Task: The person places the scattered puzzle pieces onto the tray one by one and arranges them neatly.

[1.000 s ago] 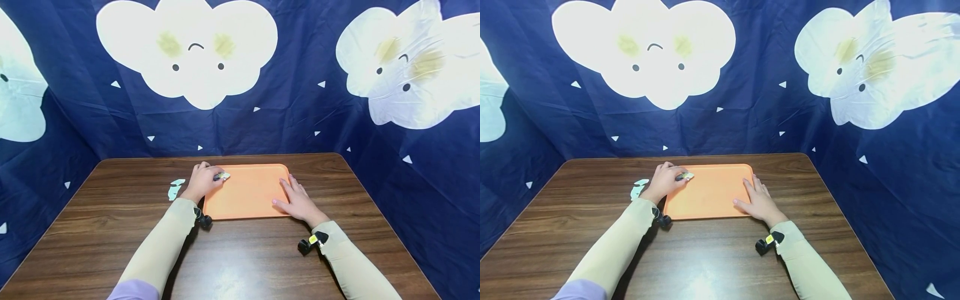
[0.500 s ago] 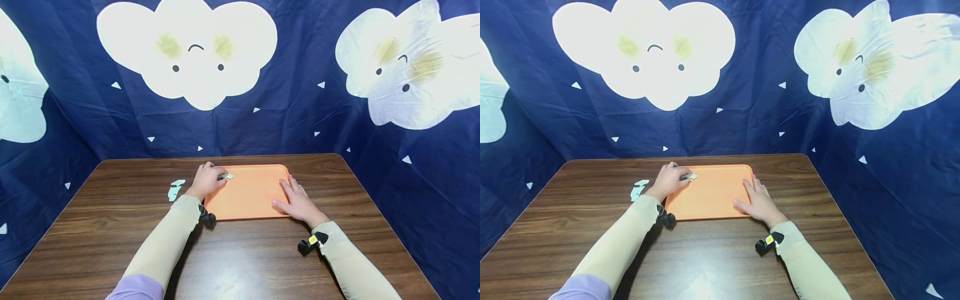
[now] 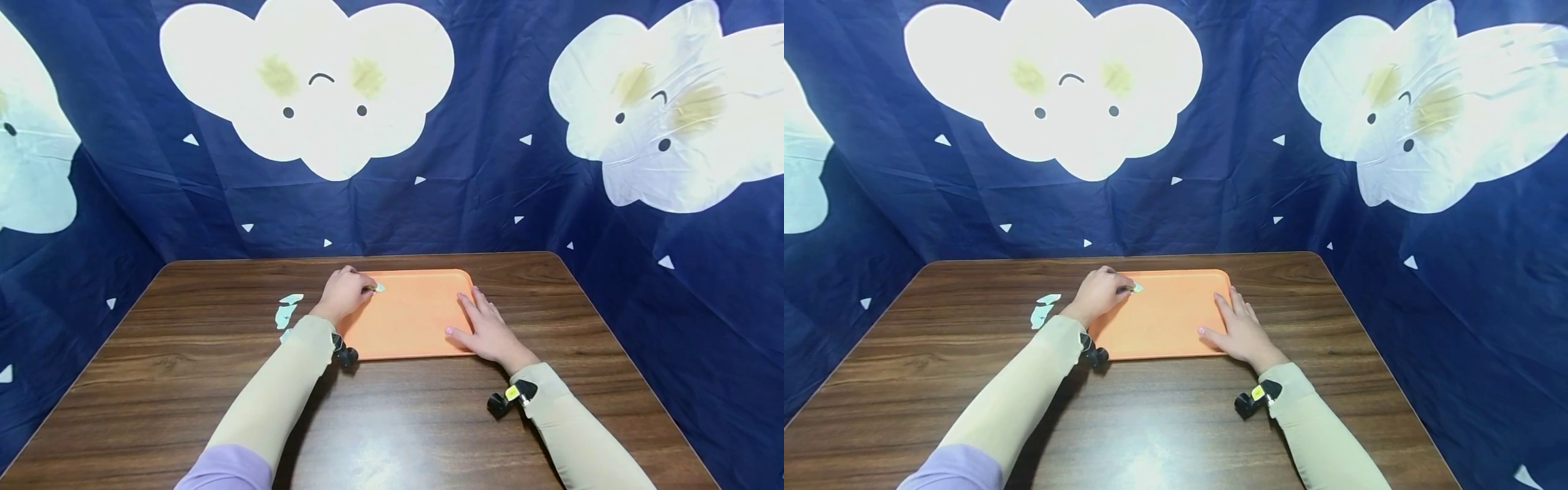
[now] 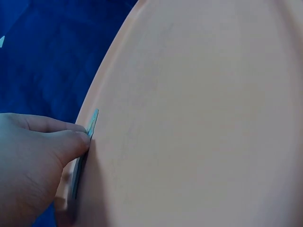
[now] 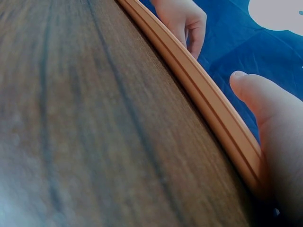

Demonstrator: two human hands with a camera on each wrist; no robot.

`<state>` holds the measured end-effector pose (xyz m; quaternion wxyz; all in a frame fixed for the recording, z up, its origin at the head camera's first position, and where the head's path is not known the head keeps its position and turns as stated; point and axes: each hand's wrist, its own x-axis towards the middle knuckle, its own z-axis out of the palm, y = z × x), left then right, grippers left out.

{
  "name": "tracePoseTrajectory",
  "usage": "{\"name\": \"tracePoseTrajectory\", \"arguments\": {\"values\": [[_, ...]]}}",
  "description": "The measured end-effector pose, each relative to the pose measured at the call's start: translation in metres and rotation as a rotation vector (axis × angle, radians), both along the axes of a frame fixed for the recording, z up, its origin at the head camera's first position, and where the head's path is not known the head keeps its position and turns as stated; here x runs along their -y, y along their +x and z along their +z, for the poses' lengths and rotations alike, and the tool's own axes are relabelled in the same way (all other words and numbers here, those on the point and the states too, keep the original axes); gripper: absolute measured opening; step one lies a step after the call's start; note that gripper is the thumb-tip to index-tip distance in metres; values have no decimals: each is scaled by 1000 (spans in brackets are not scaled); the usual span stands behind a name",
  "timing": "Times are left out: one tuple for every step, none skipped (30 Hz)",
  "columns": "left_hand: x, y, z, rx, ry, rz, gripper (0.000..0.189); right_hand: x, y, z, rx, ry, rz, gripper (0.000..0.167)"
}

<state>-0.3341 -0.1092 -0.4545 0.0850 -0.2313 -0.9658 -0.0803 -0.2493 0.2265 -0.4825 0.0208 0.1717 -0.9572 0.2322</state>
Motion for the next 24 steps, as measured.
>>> {"name": "tracePoseTrajectory", "arguments": {"values": [[0, 0, 0, 5, 4, 5, 17, 0, 0, 0, 2, -1, 1, 91], [0, 0, 0, 8, 7, 9, 18, 0, 0, 0, 2, -2, 1, 91], [0, 0, -1, 8, 11, 11, 18, 0, 0, 0, 4, -2, 1, 91], [1, 0, -2, 8, 17, 10, 19, 0, 0, 0, 5, -2, 1, 91], [1, 0, -2, 11, 25, 8, 21, 0, -1, 0, 5, -1, 1, 91], [1, -1, -3, 11, 31, 5, 23, 1, -1, 0, 6, 0, 0, 91], [2, -1, -4, 10, 36, 2, 26, 1, -1, -1, 6, 1, 0, 91], [3, -1, -5, 10, 43, 1, 29, 1, -1, -1, 6, 4, -1, 91], [4, -1, -6, 9, 54, -1, 32, 0, -1, -1, 7, 5, -2, 91], [5, 0, -6, 12, 65, -2, 34, 0, -1, -1, 8, 6, -3, 91], [6, 0, -6, 13, 80, 2, 36, 0, -1, -1, 8, 7, -4, 92], [8, 2, -6, 10, 93, 6, 38, 0, -1, -1, 8, 7, -5, 92], [10, 3, -6, 11, 112, 13, 39, 0, 0, -1, 8, 8, -6, 92], [13, 5, -5, 12, 134, 21, 39, 0, 0, -1, 8, 7, -7, 92], [16, 8, -4, 10, 154, 29, 39, 0, 0, -1, 9, 6, -7, 92], [19, 10, -4, 10, 172, 40, 39, 0, 0, -1, 9, 5, -7, 93], [22, 13, -3, 7, 190, 49, 40, 1, 1, 0, 8, 4, -7, 93], [26, 15, -3, 4, 207, 58, 40, 1, 1, 0, 8, 4, -7, 92], [30, 18, -2, 6, 226, 68, 40, 1, 1, 0, 8, 4, -8, 92], [34, 20, -2, 6, 245, 77, 40, 1, 1, 0, 8, 4, -9, 92], [38, 23, -1, 0, 258, 86, 40, 1, 1, 0, 8, 4, -8, 92], [43, 25, -1, -2, 274, 95, 40, 1, 1, 1, 8, 4, -8, 92], [48, 28, -1, -6, 287, 105, 40, 1, 1, 1, 8, 5, -7, 92], [52, 30, -1, -8, 301, 117, 40, 1, 1, 1, 8, 6, -6, 92]]}}
